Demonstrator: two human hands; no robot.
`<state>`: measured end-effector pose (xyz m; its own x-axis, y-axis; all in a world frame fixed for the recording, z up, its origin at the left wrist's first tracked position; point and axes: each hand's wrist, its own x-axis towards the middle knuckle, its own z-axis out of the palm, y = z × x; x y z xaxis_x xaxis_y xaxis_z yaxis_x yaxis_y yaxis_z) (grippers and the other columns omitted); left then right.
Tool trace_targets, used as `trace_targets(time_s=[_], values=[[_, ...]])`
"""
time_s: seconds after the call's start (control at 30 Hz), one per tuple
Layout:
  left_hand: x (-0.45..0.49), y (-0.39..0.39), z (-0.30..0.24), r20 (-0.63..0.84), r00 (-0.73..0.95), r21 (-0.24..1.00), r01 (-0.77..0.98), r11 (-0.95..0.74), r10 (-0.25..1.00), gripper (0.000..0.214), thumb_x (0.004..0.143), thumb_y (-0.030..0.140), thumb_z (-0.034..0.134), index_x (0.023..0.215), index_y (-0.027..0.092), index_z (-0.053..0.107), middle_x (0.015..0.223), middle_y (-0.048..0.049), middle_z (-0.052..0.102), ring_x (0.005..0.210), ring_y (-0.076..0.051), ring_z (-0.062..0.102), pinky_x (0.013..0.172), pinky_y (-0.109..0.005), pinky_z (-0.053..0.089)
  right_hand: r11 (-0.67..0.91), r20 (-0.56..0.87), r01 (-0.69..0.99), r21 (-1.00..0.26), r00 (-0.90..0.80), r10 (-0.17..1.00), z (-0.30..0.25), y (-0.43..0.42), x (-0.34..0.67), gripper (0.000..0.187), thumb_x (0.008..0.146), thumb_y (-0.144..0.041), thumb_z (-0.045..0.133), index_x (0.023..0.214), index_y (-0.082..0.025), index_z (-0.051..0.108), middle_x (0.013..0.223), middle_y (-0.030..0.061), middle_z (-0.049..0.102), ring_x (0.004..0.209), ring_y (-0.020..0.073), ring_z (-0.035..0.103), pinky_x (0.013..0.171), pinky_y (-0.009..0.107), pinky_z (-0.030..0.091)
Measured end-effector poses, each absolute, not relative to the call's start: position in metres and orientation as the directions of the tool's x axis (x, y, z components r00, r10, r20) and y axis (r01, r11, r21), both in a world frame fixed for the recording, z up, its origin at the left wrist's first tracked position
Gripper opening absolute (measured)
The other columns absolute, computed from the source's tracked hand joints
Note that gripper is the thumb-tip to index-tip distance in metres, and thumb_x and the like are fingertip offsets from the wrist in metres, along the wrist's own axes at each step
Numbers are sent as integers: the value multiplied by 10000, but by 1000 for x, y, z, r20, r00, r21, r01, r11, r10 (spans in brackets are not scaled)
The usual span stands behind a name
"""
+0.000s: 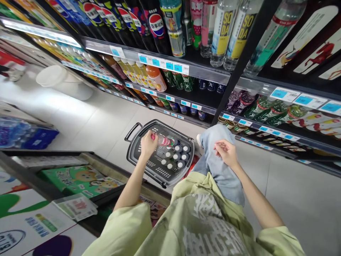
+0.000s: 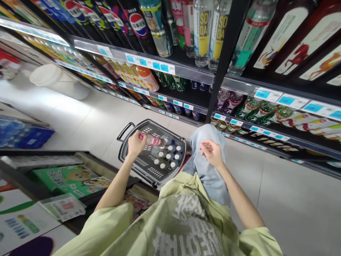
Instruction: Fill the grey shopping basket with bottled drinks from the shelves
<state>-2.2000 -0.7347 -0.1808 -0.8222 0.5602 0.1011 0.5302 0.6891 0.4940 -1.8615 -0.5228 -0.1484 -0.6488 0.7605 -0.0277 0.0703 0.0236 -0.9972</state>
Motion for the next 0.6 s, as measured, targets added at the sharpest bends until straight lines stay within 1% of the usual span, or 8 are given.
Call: trace_targets(time_s=[0.13,0.27,0.4,0.47,0.6], values=[[-2224,-765,-241,33,-836,425,508,749,548,220,976,373,517,827,247,414,878,-77,621,864,-248,608,824,-336,427,-1,-30,46,-999,-643,766,-146,-524,-1866,457,860,-646,805,901,-202,704,718,41,745,486,149,637,423,248,482],[-2238,-791,-303,-125,-846,309,463,831,518,151,949,346,554,884,211,543,1005,-127,666,954,-280,660,867,-350,485,-1,-28,42,-999,-650,759,-145,-527,-1866,438,881,-624,805,910,-197,711,706,28,743,480,139,634,421,235,485],[-2246,-815,-354,-286,-844,213,407,888,455,183,909,339,625,962,168,663,1144,-159,689,1017,-294,695,916,-370,535,-6,-34,46,-999,-640,768,-143,-529,-1868,431,893,-611,804,911,-191,711,711,24,739,483,132,636,417,223,492],[-2247,-825,-372,-358,-836,178,376,909,416,158,859,294,670,942,163,696,1122,-150,713,1003,-289,712,908,-360,552,-11,-41,50,-999,-635,772,-143,-530,-1871,423,899,-603,803,909,-191,707,708,21,733,481,131,634,416,222,495],[-2243,-836,-398,-428,-810,148,375,915,401,127,770,240,723,870,162,717,926,-101,755,962,-284,747,880,-329,569,-10,-48,62,-998,-647,761,-141,-532,-1879,379,930,-563,780,911,-193,706,694,12,717,476,128,625,414,217,484]])
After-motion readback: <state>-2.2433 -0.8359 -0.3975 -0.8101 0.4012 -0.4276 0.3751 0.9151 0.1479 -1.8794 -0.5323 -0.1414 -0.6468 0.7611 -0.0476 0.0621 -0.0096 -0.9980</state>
